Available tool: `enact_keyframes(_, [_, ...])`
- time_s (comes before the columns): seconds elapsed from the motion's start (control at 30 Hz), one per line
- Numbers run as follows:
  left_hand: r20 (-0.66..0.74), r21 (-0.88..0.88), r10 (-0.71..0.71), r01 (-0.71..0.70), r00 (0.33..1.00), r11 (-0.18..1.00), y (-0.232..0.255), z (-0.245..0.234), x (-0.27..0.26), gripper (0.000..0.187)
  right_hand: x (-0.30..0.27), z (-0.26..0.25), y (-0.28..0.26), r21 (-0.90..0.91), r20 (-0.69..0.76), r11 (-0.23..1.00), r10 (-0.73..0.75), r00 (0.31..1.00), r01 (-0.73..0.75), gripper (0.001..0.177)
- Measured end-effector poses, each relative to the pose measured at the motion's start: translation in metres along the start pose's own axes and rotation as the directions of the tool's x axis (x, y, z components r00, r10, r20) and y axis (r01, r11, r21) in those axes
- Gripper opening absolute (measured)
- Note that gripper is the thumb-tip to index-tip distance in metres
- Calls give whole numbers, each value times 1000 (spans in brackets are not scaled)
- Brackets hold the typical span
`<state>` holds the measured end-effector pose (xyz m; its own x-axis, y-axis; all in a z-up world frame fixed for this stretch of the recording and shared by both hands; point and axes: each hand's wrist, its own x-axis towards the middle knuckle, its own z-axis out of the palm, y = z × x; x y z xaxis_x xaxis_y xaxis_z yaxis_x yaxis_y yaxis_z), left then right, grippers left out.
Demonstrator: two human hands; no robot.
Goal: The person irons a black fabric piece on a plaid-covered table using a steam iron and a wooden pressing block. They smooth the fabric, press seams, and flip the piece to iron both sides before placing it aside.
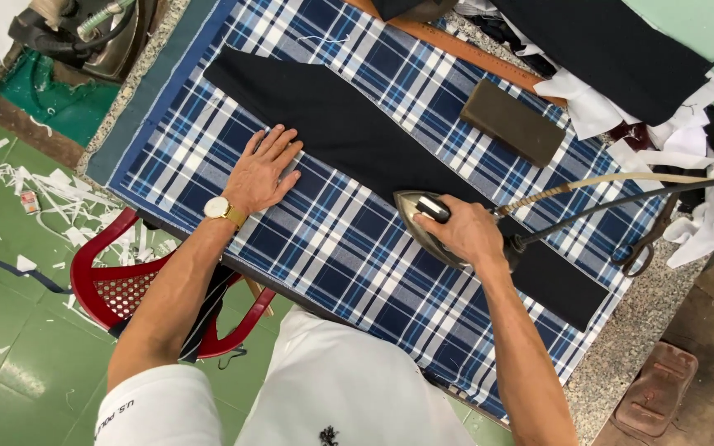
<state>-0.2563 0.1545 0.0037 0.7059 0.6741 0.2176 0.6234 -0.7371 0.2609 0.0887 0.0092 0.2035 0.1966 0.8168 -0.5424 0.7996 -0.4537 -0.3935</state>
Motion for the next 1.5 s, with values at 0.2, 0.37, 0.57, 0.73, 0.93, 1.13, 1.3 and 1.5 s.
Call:
enact_keyframes(0.2, [26, -58, -40, 41, 999, 997, -2, -2, 0, 55, 27, 9, -28, -61, 43, 994, -93, 995, 96, 58])
enact_keyframes(0.37, [22, -35, -33, 34, 999, 999, -5, 2, 1, 54, 41, 11, -55, -57, 61, 982, -177, 982, 180, 60])
enact_keyframes(0.57, [30, -20, -44, 44, 999, 999, -3, 1, 2, 54, 46, 19, -53, -127, 85, 975, -172, 981, 182, 59])
enact_keyframes(0.73, [28, -23, -44, 45, 999, 999, 5, 1, 4, 58, 19, 11, -37, -116, 34, 990, -76, 997, 80, 53])
enact_keyframes(0.93, [28, 1, -10, 10, 1000, 1000, 11, -7, 7, 56, 7, 19, 40, -20, -94, 986, 163, 982, -166, 51])
enact_keyframes(1.13, [40, 19, -10, 9, 999, 1000, 7, -4, 3, 56, 29, 22, 100, 139, -317, 946, 322, 892, -292, 50])
enact_keyframes(1.3, [40, -12, -5, 6, 999, 1000, 5, -2, 4, 58, 54, 5, 72, 119, -274, 974, 217, 937, -191, 54])
enact_keyframes(1.5, [28, -29, -11, 11, 1000, 1000, 4, 1, 4, 59, 82, -2, -18, 49, -155, 998, 44, 987, -36, 52])
